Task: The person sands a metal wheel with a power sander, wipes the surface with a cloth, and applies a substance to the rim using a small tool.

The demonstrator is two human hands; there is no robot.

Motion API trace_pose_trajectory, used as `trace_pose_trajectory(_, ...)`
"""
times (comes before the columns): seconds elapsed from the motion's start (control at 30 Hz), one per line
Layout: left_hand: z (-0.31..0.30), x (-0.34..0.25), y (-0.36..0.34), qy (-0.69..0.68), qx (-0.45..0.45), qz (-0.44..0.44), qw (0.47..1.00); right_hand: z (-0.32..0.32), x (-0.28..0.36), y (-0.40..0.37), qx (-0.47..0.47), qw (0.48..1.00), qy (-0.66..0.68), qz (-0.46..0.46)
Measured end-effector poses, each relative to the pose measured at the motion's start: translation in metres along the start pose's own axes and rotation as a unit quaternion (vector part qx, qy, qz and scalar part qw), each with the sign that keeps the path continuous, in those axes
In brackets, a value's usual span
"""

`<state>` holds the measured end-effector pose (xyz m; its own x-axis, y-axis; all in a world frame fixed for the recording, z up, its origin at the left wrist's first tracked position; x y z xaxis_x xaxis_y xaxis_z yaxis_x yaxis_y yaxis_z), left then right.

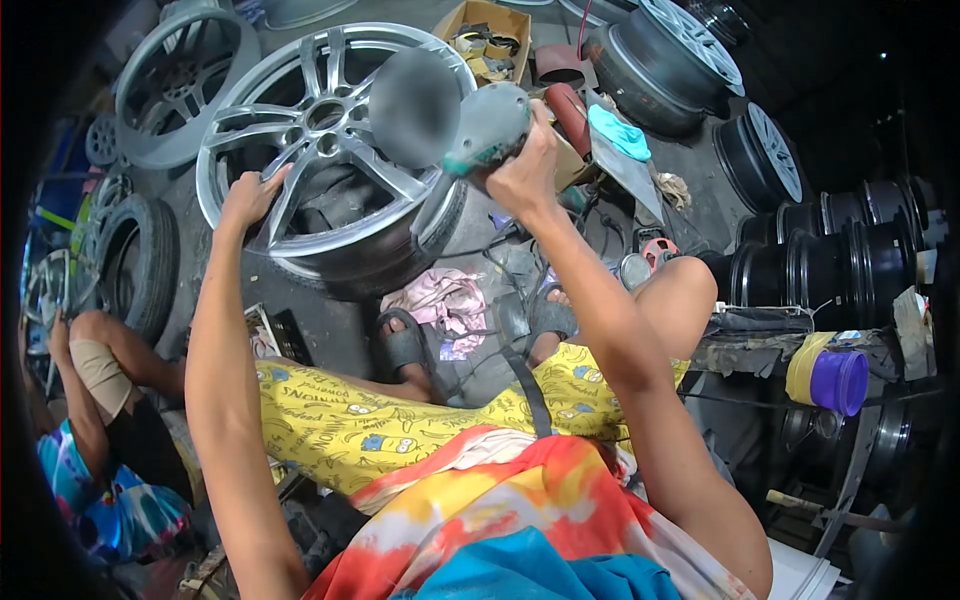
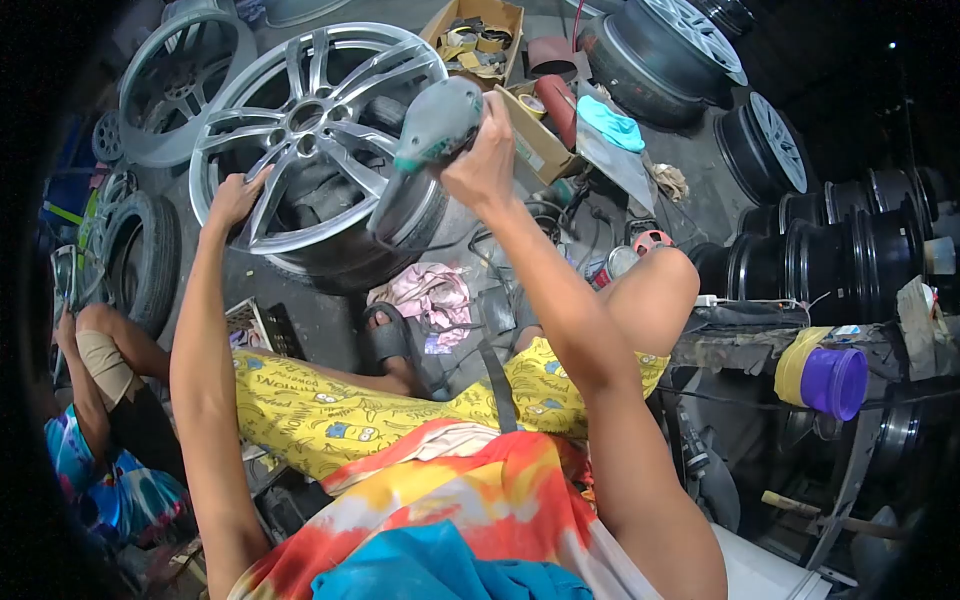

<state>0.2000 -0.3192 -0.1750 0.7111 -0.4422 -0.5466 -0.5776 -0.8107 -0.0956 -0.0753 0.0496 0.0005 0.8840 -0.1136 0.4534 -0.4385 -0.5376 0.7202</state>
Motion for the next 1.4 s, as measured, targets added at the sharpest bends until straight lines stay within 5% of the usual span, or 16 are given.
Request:
trace_pose_trajectory(0.2,0.006,-0.007,0.006,0.030,0.022,0.061,0.997,-0.004,-0.003,0.004,-0.018,1.000,0.018,-0.016)
trace_pose_trajectory(0.27,-0.006,-0.011,-0.005,-0.004,0.008,-0.021,1.000,-0.001,0.000,0.002,-0.009,0.998,-0.043,-0.038)
trace_pose_trajectory(0.6,0.003,-0.002,0.006,0.032,0.006,0.061,0.998,0.001,-0.010,0.003,0.009,0.999,-0.031,0.022)
trace_pose_trajectory(1.0,-0.006,-0.005,-0.001,0.000,-0.013,-0.007,1.000,0.009,-0.019,0.016,-0.014,0.998,-0.062,0.023)
trace_pose_trajectory(1.1,0.006,-0.001,0.008,0.026,0.024,0.055,0.998,0.011,-0.003,0.001,-0.007,1.000,-0.015,0.019)
trace_pose_trajectory(1.2,0.005,0.013,0.012,0.011,0.007,0.018,1.000,0.023,0.004,-0.013,0.016,0.999,0.028,0.028)
trace_pose_trajectory(1.33,0.001,0.000,0.003,0.007,-0.004,0.032,0.999,0.030,-0.022,0.007,-0.032,0.998,-0.050,-0.003)
trace_pose_trajectory(1.4,0.001,-0.002,0.003,0.006,-0.006,0.029,1.000,0.023,-0.042,0.017,-0.047,0.995,-0.064,0.066)
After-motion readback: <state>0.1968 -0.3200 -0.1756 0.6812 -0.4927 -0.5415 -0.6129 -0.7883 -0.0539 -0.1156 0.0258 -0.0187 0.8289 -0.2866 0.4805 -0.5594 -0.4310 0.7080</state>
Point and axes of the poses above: each hand's wrist, its own y-axis towards the middle knuckle, its own z-axis out of the palm, x = y × z, the point moved 10 cm from there along y, towards the middle knuckle, and after that the axes turned 14 degrees about -y, right-handed, at the moved point
